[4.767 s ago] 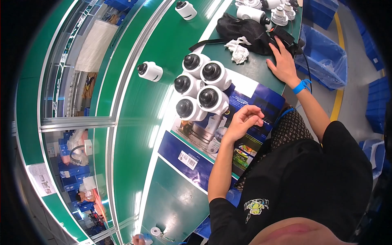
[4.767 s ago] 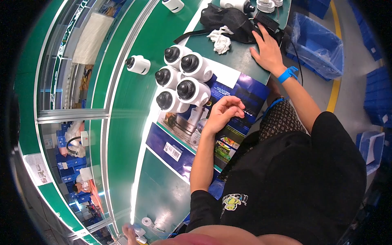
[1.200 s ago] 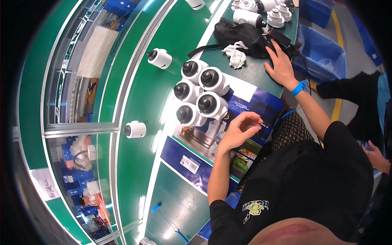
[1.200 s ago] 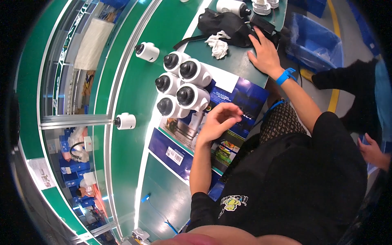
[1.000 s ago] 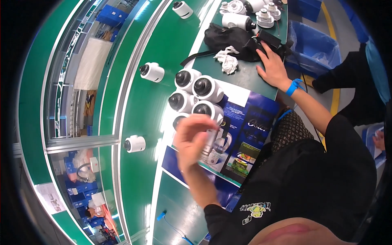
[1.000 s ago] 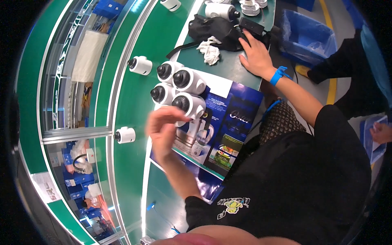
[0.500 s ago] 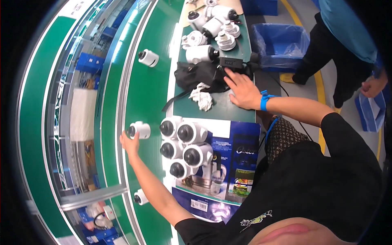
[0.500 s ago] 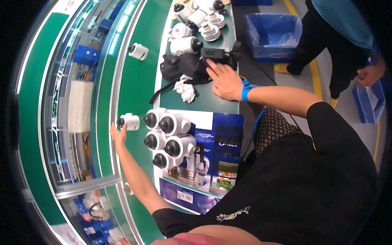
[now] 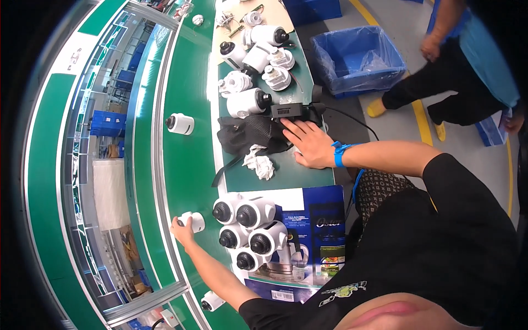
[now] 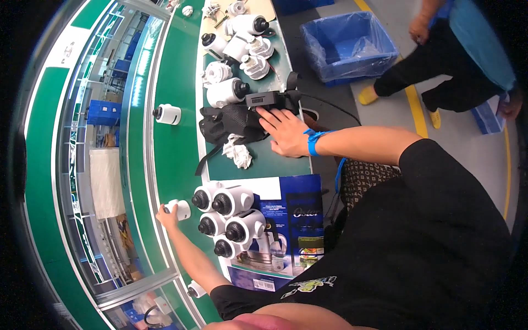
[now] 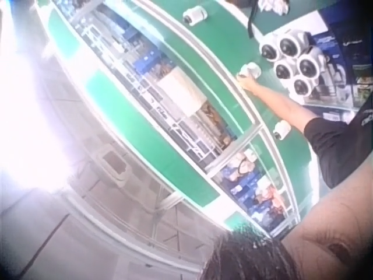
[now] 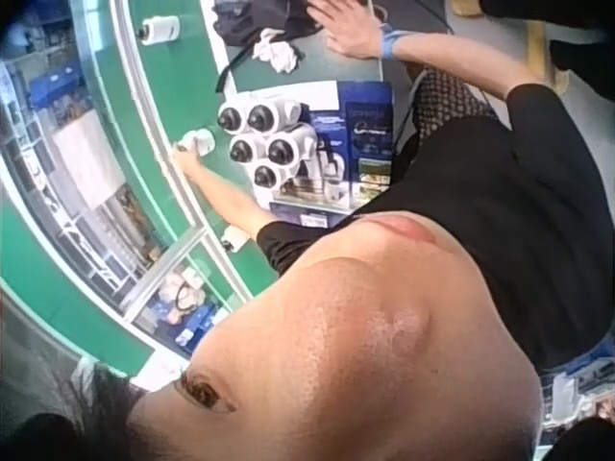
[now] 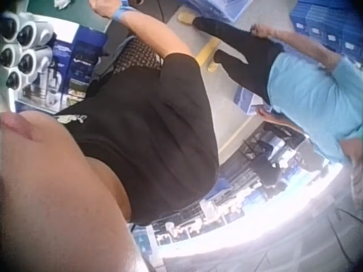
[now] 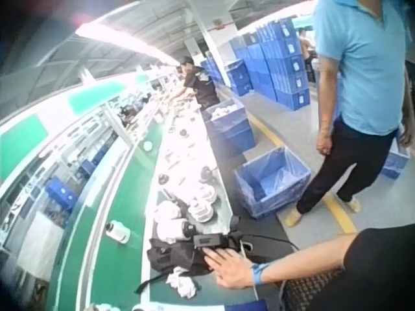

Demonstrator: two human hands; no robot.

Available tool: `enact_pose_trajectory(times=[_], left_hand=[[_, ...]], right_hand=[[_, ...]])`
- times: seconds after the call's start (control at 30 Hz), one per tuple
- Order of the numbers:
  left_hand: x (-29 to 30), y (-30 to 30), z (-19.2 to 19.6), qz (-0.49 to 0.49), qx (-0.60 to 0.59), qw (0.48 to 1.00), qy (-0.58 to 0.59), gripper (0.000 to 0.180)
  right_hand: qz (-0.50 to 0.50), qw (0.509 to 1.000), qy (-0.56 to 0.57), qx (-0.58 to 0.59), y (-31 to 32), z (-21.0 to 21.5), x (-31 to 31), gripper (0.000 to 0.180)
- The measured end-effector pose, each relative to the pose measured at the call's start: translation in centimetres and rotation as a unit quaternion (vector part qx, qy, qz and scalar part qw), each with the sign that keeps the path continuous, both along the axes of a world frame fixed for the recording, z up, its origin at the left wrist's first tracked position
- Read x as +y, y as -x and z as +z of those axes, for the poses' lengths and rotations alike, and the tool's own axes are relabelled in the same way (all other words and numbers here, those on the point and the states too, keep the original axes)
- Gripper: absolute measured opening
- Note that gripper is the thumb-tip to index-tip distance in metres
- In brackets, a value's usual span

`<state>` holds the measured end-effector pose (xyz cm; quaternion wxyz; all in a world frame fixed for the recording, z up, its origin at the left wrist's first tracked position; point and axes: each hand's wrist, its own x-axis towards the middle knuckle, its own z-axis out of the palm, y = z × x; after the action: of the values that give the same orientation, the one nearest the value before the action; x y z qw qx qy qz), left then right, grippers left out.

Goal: Manually assembling electronic light fixtures by inserting internal components into white plastic housings.

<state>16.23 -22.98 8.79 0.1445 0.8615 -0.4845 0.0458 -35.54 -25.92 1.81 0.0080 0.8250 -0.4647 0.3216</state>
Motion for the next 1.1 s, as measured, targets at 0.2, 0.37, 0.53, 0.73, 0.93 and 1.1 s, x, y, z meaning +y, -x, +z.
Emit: enact_pose_trajectory(times=[0.2,0.37,0.53,0.73,0.93,1.1], left_hand=[[7.8,1.4,1.2,0.035,-0.061,0.994,0.079,0.061],[19.8,4.0,1.9,-0.042,-0.033,0.996,0.068,0.067],[32.1,10.3,2.8,0.012,0.012,0.996,0.086,0.062],[35.3,21.6,5.9,-0.19,0.11,0.963,0.155,0.066],[23.2,30.3,3.4,-0.432,0.084,0.889,0.125,0.059],[18.2,33.4,0.8,-0.461,0.016,0.872,0.164,0.06]], right_hand=[[0.003,1.0,-0.001,0.009,-0.3,-0.4,0.4,0.06],[0.012,1.0,0.004,0.007,-0.2,-0.8,0.5,0.06],[0.007,0.999,0.025,0.02,-0.5,-1.3,-0.1,0.06],[0.017,0.997,0.069,0.029,-2.5,-0.6,-0.3,0.06],[0.018,0.998,0.055,0.016,-0.7,-1.7,-0.6,0.06],[0.041,0.998,0.039,-0.015,-0.9,-2.0,0.7,0.062]])
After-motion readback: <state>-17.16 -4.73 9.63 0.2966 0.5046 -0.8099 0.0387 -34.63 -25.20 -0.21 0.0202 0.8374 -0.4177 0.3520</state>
